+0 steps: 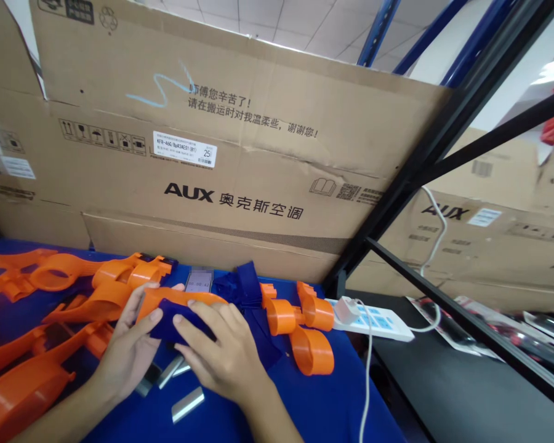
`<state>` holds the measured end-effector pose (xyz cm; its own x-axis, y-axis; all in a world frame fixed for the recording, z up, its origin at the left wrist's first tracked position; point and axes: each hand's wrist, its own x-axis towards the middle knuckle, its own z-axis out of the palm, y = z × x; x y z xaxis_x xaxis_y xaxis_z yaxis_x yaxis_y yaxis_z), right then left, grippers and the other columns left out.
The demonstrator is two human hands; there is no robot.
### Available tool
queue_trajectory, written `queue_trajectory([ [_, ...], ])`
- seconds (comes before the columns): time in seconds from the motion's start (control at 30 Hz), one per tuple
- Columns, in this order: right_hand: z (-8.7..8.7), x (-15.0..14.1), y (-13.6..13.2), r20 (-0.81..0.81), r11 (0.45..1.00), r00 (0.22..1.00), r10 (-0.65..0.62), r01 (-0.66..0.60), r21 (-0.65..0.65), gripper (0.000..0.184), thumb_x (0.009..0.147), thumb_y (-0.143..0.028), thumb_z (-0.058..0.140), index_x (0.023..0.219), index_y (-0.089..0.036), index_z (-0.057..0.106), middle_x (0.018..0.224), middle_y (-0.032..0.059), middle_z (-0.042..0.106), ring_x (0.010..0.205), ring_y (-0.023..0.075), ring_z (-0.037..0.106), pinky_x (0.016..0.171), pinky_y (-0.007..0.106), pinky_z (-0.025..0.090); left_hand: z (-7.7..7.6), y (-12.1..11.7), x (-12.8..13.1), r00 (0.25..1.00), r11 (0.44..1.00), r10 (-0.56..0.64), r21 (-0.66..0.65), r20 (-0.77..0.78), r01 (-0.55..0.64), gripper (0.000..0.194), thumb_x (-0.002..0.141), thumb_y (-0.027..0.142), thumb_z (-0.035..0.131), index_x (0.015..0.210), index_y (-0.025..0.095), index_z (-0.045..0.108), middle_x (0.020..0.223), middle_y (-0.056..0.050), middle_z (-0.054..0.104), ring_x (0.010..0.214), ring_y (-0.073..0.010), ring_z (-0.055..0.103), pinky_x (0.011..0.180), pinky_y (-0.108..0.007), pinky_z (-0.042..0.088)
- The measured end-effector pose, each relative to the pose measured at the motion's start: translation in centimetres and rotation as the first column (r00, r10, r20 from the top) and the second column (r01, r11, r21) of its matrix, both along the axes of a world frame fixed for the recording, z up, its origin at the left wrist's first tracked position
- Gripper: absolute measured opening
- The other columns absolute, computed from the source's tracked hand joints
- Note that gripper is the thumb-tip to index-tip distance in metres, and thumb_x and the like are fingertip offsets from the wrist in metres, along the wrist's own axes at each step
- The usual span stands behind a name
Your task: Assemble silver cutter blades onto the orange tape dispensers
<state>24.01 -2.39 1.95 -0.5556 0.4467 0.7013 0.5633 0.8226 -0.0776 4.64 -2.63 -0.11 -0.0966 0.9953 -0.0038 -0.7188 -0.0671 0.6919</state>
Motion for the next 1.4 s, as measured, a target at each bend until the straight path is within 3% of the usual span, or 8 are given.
queue_trajectory([
  [0.5,0.2,-0.1,-0.2,-0.069,0.999,0.997,0.031,-0.034,-0.035,0.056,0.089,-0.026,0.077,0.142,-0.032,0.06,0.137,0.0122,0.067,0.119,0.0318,0.067,0.092,0.05,0.057,-0.4,0.1,-0.1,1.0,1.0,-0.027,-0.008,0.013,0.027,0.052,0.078,0.025,0.085,0.123,0.03,0.061,0.125,-0.005,0.074,0.117,-0.0298,0.068,0.1,-0.042,0.054],
  [0.67,0.5,0.1,0.1,-0.374,0.954,0.926,-0.053,-0.063,-0.292,0.044,0.094,-0.03,0.07,0.138,-0.029,0.065,0.139,0.0113,0.066,0.125,0.0308,0.064,0.105,0.048,0.052,-1.1,0.3,-0.1,0.992,0.984,-0.122,0.137,0.027,0.117,0.048,0.088,0.04,0.074,0.132,0.025,0.062,0.129,-0.011,0.071,0.112,-0.0301,0.067,0.088,-0.039,0.057],
  [0.83,0.5,0.2,1.0,-0.607,0.573,0.744,-0.28,-0.378,-0.727,0.039,0.099,-0.054,0.059,0.116,-0.023,0.077,0.11,0.0099,0.079,0.098,0.0289,0.074,0.087,0.041,0.059,-1.1,0.2,0.3,0.969,0.961,-0.239,0.127,-0.059,0.245,0.041,0.084,0.035,0.079,0.12,0.021,0.068,0.099,-0.007,0.075,0.072,-0.0177,0.068,0.06,-0.028,0.056],
  [0.93,0.5,-0.1,1.1,-0.591,0.246,0.708,-0.387,-0.539,-0.806,0.052,0.092,-0.065,0.063,0.114,-0.02,0.077,0.097,0.0099,0.08,0.079,0.0276,0.075,0.073,0.039,0.06,-1.0,-0.2,0.9,0.966,0.966,-0.255,-0.039,-0.039,0.254,0.033,0.081,0.03,0.083,0.109,0.017,0.071,0.101,-0.008,0.077,0.08,-0.0198,0.073,0.068,-0.03,0.06],
  [1.0,0.8,-0.3,0.9,-0.603,0.153,0.701,-0.38,-0.595,-0.789,0.058,0.092,-0.069,0.06,0.118,-0.02,0.075,0.103,0.0106,0.08,0.087,0.0288,0.076,0.079,0.042,0.06,-0.9,-0.1,1.1,0.98,0.973,-0.196,-0.13,-0.037,0.19,0.033,0.079,0.029,0.086,0.106,0.016,0.072,0.104,-0.01,0.077,0.088,-0.0223,0.074,0.076,-0.032,0.062],
  [1.1,1.6,-0.2,0.4,-0.652,0.185,0.722,-0.231,-0.625,-0.758,0.059,0.093,-0.065,0.063,0.136,-0.026,0.064,0.135,0.0109,0.069,0.121,0.0316,0.067,0.103,0.047,0.052,-0.7,0.4,1.0,0.996,0.983,-0.078,-0.172,-0.044,0.07,0.043,0.078,0.033,0.087,0.114,0.016,0.072,0.101,-0.009,0.077,0.086,-0.0224,0.074,0.072,-0.031,0.062],
  [1.2,1.9,-0.3,-0.2,-0.61,0.346,0.783,-0.119,-0.544,-0.765,0.075,0.086,-0.044,0.081,0.152,-0.033,0.048,0.153,0.0083,0.054,0.139,0.0314,0.054,0.115,0.048,0.042,-0.6,1.0,0.5,0.999,0.989,-0.022,-0.15,-0.046,0.015,0.045,0.08,0.036,0.085,0.119,0.017,0.071,0.104,-0.01,0.077,0.09,-0.023,0.073,0.074,-0.032,0.063],
  [1.4,0.9,-1.0,0.6,-0.608,0.523,0.756,-0.244,-0.426,-0.738,0.042,0.088,-0.04,0.078,0.126,-0.026,0.068,0.126,0.0077,0.071,0.115,0.0276,0.066,0.098,0.04,0.053,-0.7,1.3,0.8,0.986,0.985,-0.114,-0.14,-0.124,0.096,0.049,0.089,0.053,0.071,0.118,0.014,0.068,0.096,-0.011,0.072,0.074,-0.0201,0.07,0.056,-0.029,0.059],
])
